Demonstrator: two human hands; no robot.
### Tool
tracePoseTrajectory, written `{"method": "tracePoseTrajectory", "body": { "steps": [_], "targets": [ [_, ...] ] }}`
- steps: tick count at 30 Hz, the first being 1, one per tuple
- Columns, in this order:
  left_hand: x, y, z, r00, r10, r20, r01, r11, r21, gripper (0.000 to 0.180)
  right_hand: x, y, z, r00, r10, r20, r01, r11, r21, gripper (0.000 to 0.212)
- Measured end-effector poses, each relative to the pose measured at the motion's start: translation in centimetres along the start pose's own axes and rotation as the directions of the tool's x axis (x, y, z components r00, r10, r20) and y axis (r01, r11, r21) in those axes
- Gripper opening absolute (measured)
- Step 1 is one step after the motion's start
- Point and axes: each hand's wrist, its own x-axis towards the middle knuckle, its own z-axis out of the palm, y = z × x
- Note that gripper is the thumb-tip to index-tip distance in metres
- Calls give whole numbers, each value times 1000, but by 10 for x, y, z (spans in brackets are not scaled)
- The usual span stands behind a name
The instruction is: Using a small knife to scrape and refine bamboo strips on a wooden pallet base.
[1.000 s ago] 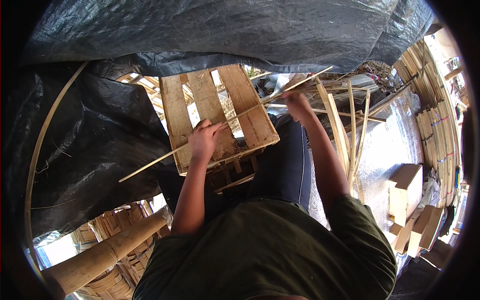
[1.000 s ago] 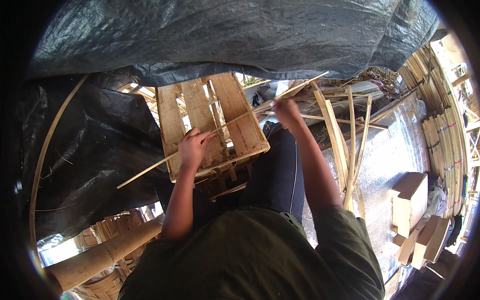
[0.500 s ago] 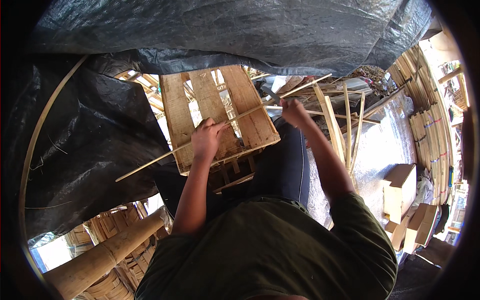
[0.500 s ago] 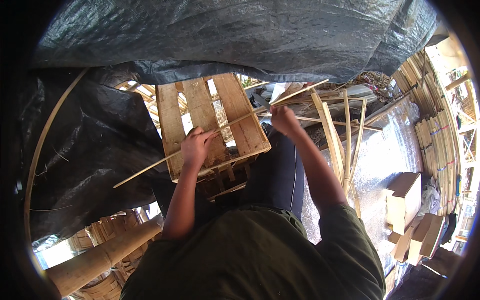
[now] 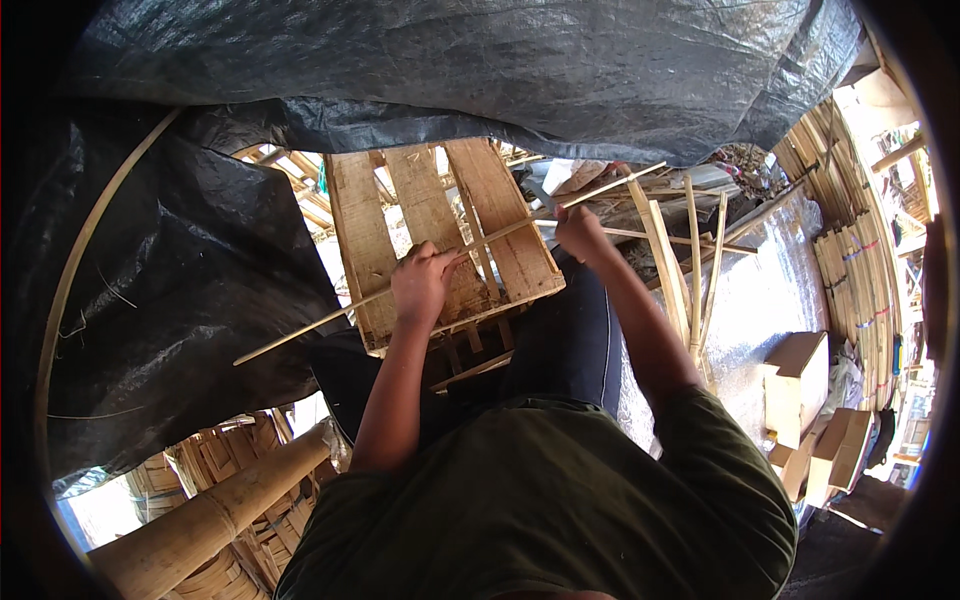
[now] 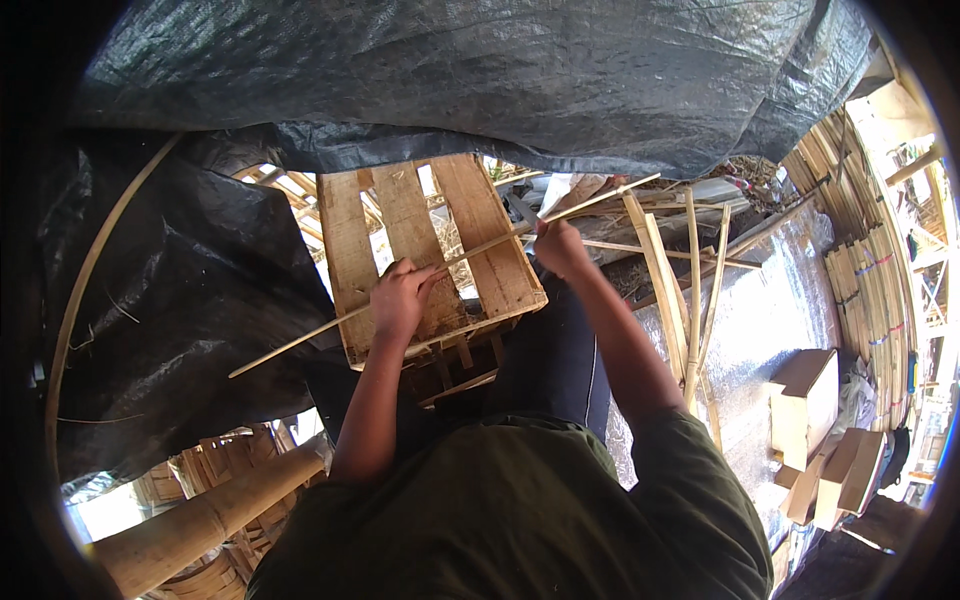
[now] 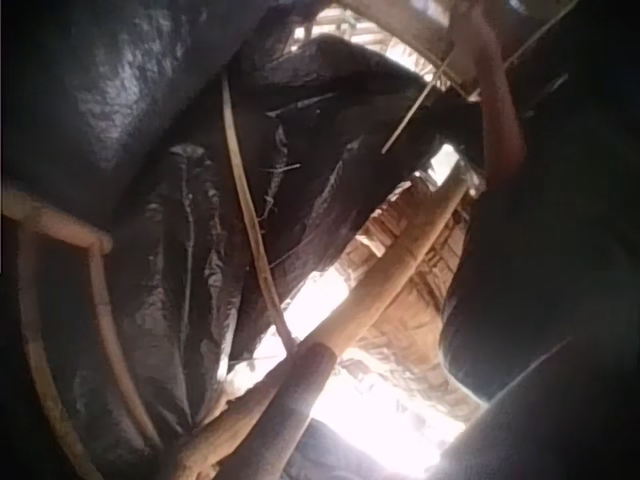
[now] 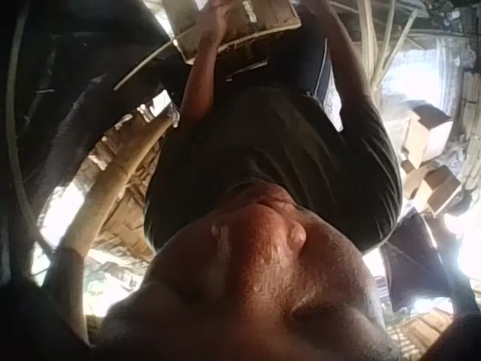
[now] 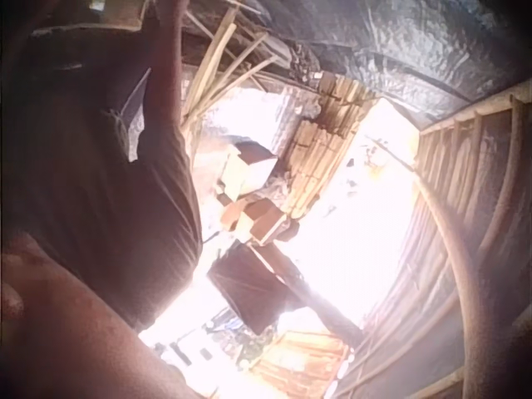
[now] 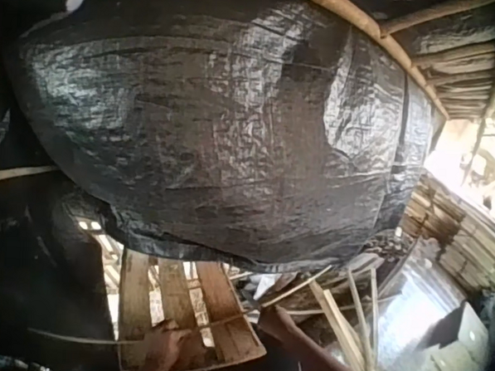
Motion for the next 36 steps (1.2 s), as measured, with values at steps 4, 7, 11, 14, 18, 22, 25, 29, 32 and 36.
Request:
{"method": "tracePoseTrajectory", "body": {
  "steps": [4, 7, 11, 14, 18, 22, 25, 29, 32, 36],
  "targets": [
    [1, 6, -2, 1000, -22, -4, 22, 999, -41, 17, 16, 8, -28, 933, 278, 228, -278, 960, -29, 35],
    [10, 10, 8, 1000, 12, -29, -13, 998, -58, 18, 7, 34, 32, 991, -20, -132, 16, 999, -32, 47],
    [5, 5, 5, 1000, 4, -19, -5, 999, -44, 19, 19, 10, -31, 935, 266, 235, -273, 962, 0, 65],
    [2, 5, 5, 1000, -5, -6, 5, 999, -38, 18, -4, -5, -3, 952, 178, 250, -200, 978, 64, 65],
    [9, 8, 7, 999, -7, -36, 5, 997, -71, 18, 7, 18, -18, 939, -86, 332, 95, 995, -10, 54],
    [7, 6, 6, 999, -37, 22, 38, 999, -39, 21, -24, -12, -8, 968, 46, 248, -107, 966, 236, 53],
    [-4, -6, 0, 998, -52, 19, 52, 998, -42, 22, -37, -45, -1, 927, 154, 342, -162, 987, -6, 46],
    [14, 21, 6, 1000, 6, 3, -5, 993, -116, 22, 3, 57, 4, 916, -245, 319, 366, 835, -411, 42],
    [4, 2, 0, 1000, -12, -14, 11, 996, -85, 21, -19, 11, 26, 958, -241, 156, 283, 885, -370, 37],
    [-2, -10, -6, 999, -43, -16, 41, 996, -76, 21, -22, -49, -37, 937, 241, 254, -228, 971, -77, 43]
  ]
}}
